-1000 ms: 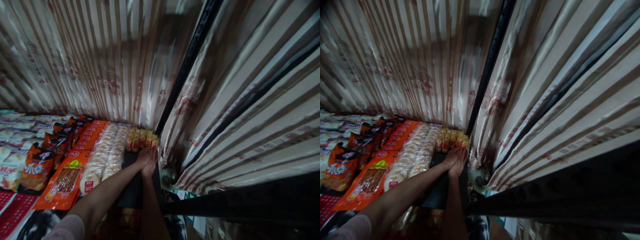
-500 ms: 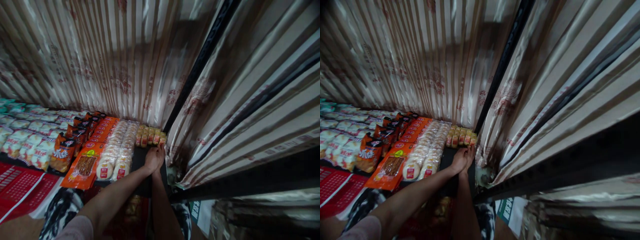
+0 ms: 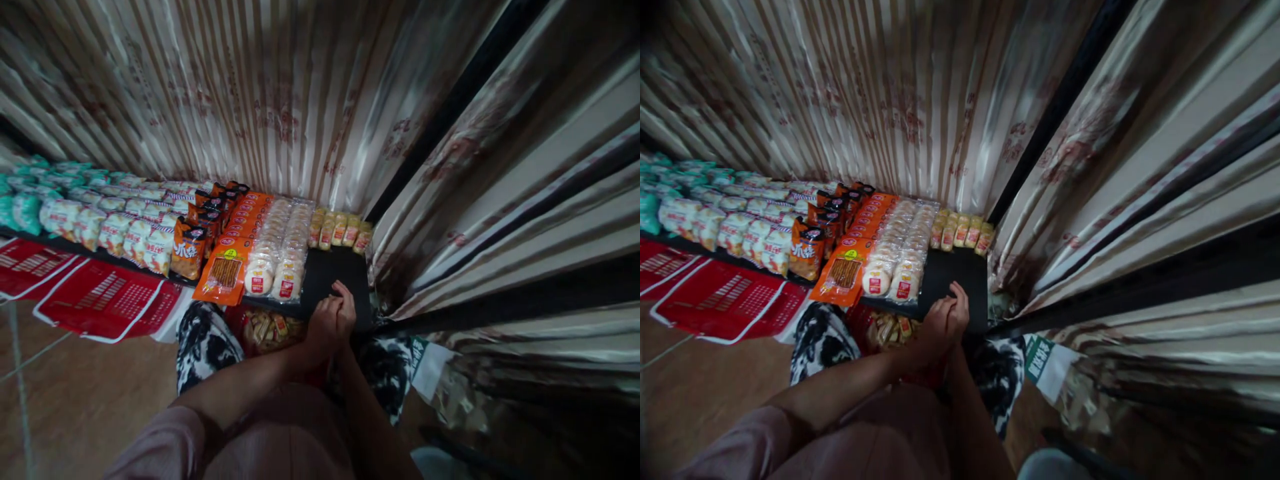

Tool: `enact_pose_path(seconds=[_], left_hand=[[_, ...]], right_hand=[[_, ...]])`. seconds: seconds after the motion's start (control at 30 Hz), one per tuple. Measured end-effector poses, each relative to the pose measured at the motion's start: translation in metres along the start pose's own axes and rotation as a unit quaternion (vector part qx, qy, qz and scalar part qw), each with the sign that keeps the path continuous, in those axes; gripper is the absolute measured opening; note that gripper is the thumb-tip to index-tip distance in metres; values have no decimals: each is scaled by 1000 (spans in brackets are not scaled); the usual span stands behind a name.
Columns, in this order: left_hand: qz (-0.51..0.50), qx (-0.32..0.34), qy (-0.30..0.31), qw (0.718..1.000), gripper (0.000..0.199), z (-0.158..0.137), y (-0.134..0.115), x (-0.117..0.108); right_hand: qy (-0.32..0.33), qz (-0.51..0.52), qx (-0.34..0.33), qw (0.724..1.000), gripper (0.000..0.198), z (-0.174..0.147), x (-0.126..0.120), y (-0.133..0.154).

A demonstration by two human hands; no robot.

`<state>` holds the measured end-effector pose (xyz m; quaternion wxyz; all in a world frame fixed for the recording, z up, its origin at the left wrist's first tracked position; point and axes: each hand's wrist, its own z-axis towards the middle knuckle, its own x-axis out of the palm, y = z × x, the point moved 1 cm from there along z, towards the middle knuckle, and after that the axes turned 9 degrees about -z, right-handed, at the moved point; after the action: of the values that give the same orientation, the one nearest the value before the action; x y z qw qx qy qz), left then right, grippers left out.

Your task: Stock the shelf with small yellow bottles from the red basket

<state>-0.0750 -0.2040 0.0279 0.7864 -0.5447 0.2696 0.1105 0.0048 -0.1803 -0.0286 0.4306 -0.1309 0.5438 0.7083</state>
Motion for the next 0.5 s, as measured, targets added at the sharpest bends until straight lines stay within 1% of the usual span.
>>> enact_pose_path(seconds=[0.1, 0.17, 0.23, 0.33, 0.4, 0.43, 0.47, 0.5], left_hand=[[-34, 6, -13, 999, 31, -33, 5, -9], [-47, 6, -9, 999, 31, -51, 11, -14], [-59, 6, 25, 998, 31, -66, 19, -19], [-57, -8, 105, 993, 31, -79, 34, -25], [-46, -44, 140, 988, 31, -82, 48, -27], [-36, -73, 155, 985, 32, -82, 57, -28], [-23, -110, 171, 979, 32, -82, 67, -29], [2, -161, 190, 969, 33, -82, 78, -30]], right_hand=[[9, 88, -1, 996, 35, -34, -5, 13], [26, 104, -11, 994, 35, -53, -6, 17], [60, 106, -29, 992, 34, -69, -5, 15], [136, 90, -60, 985, 35, -85, 2, 8], [195, 54, -59, 978, 36, -90, 11, 5], [232, 28, -52, 971, 36, -91, 17, 4], [276, -2, -43, 960, 36, -92, 22, 5], [323, -35, -35, 945, 34, -93, 28, 5]])
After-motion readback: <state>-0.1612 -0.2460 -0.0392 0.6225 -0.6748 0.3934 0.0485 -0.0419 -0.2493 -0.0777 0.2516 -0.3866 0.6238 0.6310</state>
